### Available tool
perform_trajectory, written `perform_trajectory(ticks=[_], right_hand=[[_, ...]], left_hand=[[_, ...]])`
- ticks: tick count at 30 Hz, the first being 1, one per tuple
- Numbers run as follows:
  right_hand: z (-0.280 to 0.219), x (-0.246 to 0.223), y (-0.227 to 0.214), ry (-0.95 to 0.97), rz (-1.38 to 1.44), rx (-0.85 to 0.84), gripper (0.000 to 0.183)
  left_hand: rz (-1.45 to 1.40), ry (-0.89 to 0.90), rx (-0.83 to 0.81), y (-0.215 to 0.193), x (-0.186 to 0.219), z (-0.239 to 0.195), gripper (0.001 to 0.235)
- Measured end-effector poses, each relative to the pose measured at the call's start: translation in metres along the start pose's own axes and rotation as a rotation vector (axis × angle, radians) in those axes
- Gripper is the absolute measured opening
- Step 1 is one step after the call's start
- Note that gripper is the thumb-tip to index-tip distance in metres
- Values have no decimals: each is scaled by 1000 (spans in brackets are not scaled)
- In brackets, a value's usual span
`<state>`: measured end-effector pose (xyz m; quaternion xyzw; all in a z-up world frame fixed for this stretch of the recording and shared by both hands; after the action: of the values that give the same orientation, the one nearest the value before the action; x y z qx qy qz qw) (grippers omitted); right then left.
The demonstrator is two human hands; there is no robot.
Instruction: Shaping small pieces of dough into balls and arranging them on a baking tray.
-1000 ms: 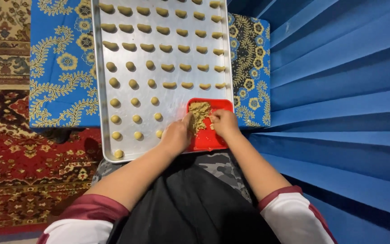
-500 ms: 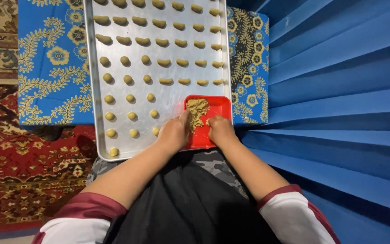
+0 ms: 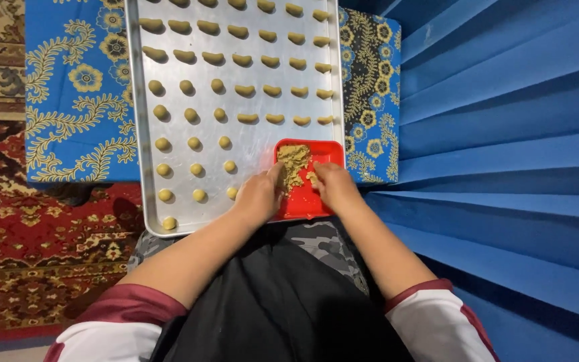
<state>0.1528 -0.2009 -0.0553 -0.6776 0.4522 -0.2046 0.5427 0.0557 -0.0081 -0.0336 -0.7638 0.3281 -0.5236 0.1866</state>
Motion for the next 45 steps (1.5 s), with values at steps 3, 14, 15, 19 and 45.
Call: perform_trajectory(ticks=[3, 14, 15, 19, 45], right_hand=[[1, 2, 42, -37, -105, 111, 42], [-11, -10, -5, 447, 975, -53, 26], [-22, -26, -10, 555, 1446, -83, 38], [-47, -78, -61, 351, 1432, -102, 42], [-76, -214, -110, -680, 276, 429, 116]], left_hand=[[3, -11, -8, 1, 2, 0, 76], [27, 0, 144, -70, 40, -31, 75], [5, 55, 238, -79, 43, -33, 74], [-634, 17, 282, -71, 53, -32, 83], [-2265, -351, -259, -10, 52, -21, 107]])
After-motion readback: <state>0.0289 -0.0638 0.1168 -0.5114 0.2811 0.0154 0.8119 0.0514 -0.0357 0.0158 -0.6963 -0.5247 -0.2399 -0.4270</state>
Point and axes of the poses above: each hand's wrist, its own z-axis towards the middle knuckle, its own y-axis out of the palm, x = y × z, the point moved 6 cm from there along z, towards the middle knuckle, and after that the axes turned 3 degrees about -z, right-handed, at the moved point
